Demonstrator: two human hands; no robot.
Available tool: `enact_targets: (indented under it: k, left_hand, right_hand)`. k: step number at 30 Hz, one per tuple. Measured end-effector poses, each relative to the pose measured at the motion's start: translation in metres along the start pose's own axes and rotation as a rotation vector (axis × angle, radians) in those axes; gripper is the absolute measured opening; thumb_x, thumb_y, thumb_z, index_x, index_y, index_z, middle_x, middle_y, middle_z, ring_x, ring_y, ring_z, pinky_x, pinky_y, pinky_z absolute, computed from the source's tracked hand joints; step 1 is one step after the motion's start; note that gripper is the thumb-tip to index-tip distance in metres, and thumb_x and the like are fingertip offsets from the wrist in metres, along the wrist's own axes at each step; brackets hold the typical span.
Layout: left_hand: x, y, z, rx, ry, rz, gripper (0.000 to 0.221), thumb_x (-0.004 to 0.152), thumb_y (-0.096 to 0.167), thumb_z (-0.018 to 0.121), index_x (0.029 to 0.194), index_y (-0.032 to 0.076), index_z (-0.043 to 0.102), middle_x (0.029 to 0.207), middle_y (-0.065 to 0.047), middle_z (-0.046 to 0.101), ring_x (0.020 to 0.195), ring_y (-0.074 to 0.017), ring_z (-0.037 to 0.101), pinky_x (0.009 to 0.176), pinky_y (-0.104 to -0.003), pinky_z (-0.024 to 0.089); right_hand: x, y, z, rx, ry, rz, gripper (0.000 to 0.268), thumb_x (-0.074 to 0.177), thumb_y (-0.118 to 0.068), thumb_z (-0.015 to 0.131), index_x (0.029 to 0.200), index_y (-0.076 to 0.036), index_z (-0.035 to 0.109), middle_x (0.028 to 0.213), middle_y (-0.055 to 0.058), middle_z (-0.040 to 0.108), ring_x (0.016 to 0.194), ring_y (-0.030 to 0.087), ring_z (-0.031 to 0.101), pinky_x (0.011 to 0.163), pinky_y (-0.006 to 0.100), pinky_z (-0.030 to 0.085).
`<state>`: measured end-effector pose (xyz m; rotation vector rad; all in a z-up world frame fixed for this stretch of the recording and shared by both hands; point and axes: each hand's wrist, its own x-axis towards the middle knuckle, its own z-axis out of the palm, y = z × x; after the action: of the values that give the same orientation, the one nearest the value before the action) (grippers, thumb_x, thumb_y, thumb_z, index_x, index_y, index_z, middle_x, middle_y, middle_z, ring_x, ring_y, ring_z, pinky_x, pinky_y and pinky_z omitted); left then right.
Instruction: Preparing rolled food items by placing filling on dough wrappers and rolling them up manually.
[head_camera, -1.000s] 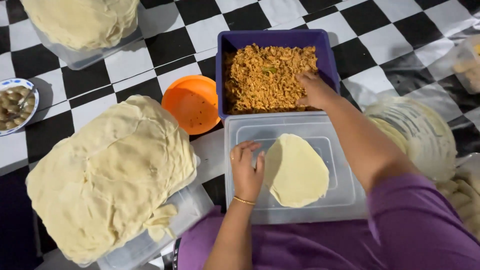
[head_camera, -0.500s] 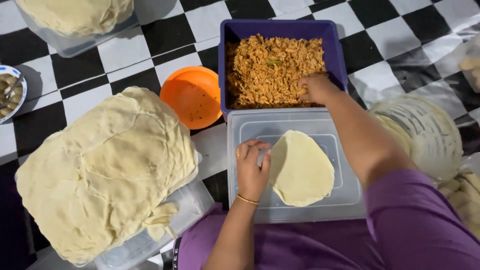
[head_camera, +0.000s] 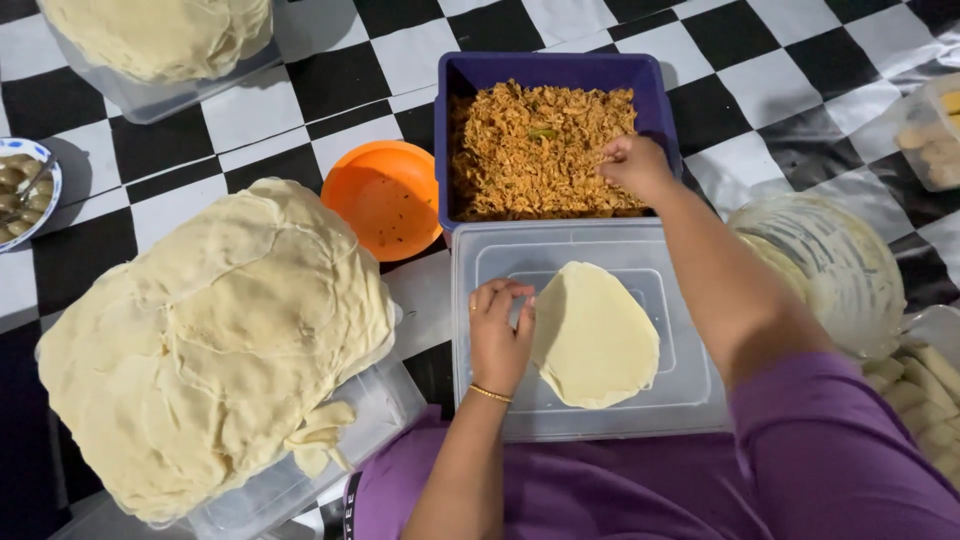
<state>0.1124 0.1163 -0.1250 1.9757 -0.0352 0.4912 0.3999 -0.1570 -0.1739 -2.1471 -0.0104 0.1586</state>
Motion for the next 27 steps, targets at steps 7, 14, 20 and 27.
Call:
enact_targets:
  k: [7,14,20,27]
  left_hand:
    - [0.001,0.001,-0.007,0.001,0.012,-0.011,0.012,0.087,0.006,0.073,0.098,0.012,0.072,0.100,-0.006,0.062,0.105,-0.0300,0.062,0.099,-0.042,0.049]
    - [0.003,-0.002,-0.005,0.006,-0.001,0.007,0.010,0.087,0.009,0.074,0.097,0.012,0.071,0.100,-0.006,0.063,0.105,-0.0301,0.063,0.099,-0.042,0.050]
    - [0.002,-0.015,-0.001,0.033,-0.001,0.022,0.010,0.087,0.007,0.074,0.095,0.013,0.071,0.098,-0.005,0.062,0.106,-0.0292,0.063,0.100,-0.042,0.049]
    - [-0.003,-0.015,-0.001,0.087,-0.025,0.067,0.018,0.084,0.007,0.076,0.101,0.013,0.073,0.102,-0.007,0.064,0.108,-0.0313,0.063,0.101,-0.044,0.049]
  right_hand:
    - [-0.015,-0.048,0.038,-0.750,-0.239,0.007,0.044,0.089,-0.022,0.082,0.130,-0.006,0.071,0.128,0.025,0.065,0.105,0.039,0.072,0.089,0.049,0.059]
    - [-0.021,-0.045,0.005,-0.224,-0.072,0.123,0.053,0.085,-0.024,0.088,0.129,-0.002,0.068,0.118,0.020,0.063,0.078,0.023,0.075,0.067,0.035,0.061]
    - [-0.068,-0.075,-0.018,0.547,-0.074,0.178,0.030,0.088,-0.005,0.079,0.112,-0.003,0.061,0.102,0.001,0.045,0.089,0.013,0.065,0.070,0.030,0.063]
    - [-0.221,-0.092,-0.001,0.170,-0.368,-0.023,0.033,0.078,-0.002,0.078,0.111,-0.003,0.073,0.083,0.009,0.070,0.074,0.017,0.070,0.066,0.030,0.059]
